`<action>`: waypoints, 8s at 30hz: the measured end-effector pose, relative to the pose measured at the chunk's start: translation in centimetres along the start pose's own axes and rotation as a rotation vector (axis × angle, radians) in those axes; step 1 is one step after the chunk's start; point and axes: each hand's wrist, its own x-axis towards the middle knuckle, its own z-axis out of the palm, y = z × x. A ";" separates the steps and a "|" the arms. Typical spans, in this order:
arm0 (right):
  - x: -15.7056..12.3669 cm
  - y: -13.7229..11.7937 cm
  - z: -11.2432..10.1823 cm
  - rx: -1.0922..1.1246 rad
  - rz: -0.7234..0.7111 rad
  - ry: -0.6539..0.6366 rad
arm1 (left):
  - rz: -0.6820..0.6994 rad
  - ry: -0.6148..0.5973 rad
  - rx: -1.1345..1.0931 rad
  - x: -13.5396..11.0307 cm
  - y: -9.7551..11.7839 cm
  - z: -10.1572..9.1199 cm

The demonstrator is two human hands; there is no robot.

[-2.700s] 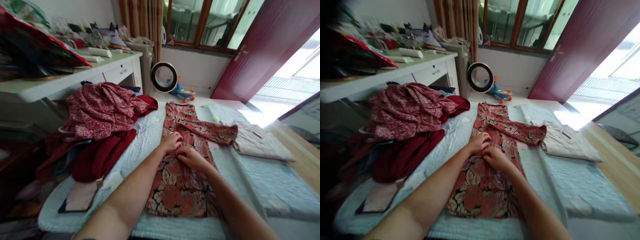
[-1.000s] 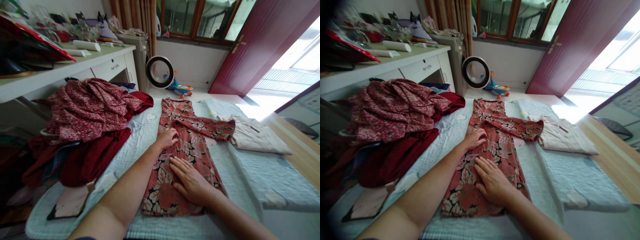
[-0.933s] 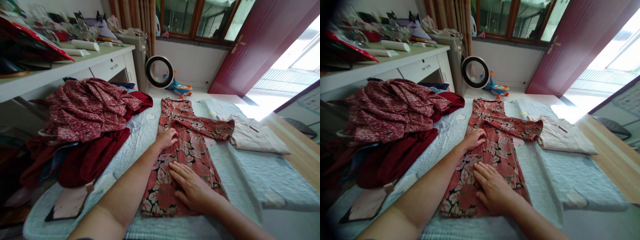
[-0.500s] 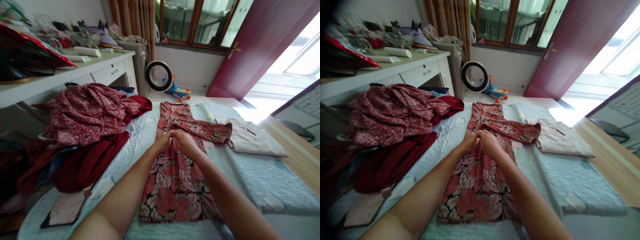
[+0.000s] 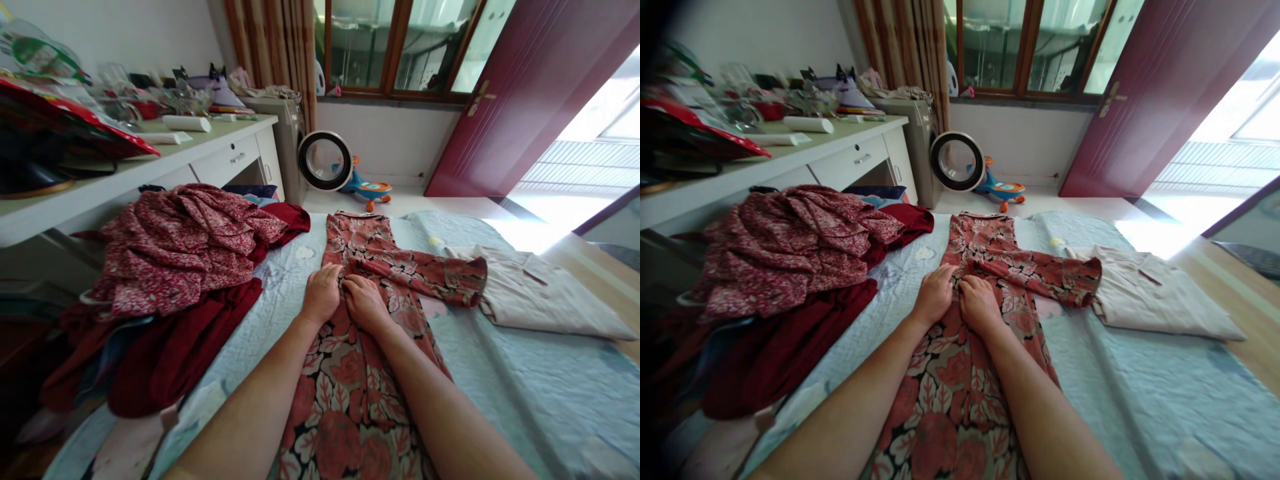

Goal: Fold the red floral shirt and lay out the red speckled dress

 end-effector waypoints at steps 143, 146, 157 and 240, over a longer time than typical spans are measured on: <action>0.4 0.7 0.6 0.072 0.161 0.147 | -0.007 -0.093 0.382 14.3 -4.8 2.5; 0.4 0.7 0.5 0.075 0.159 0.153 | 0.019 -0.054 0.389 11.7 -3.8 2.2; 0.5 1.0 0.8 0.083 0.154 0.131 | -0.071 -0.180 0.375 8.5 -3.5 2.0; 6.5 3.8 -6.9 0.259 0.358 -0.449 | 0.016 -0.030 0.016 7.3 -1.1 2.1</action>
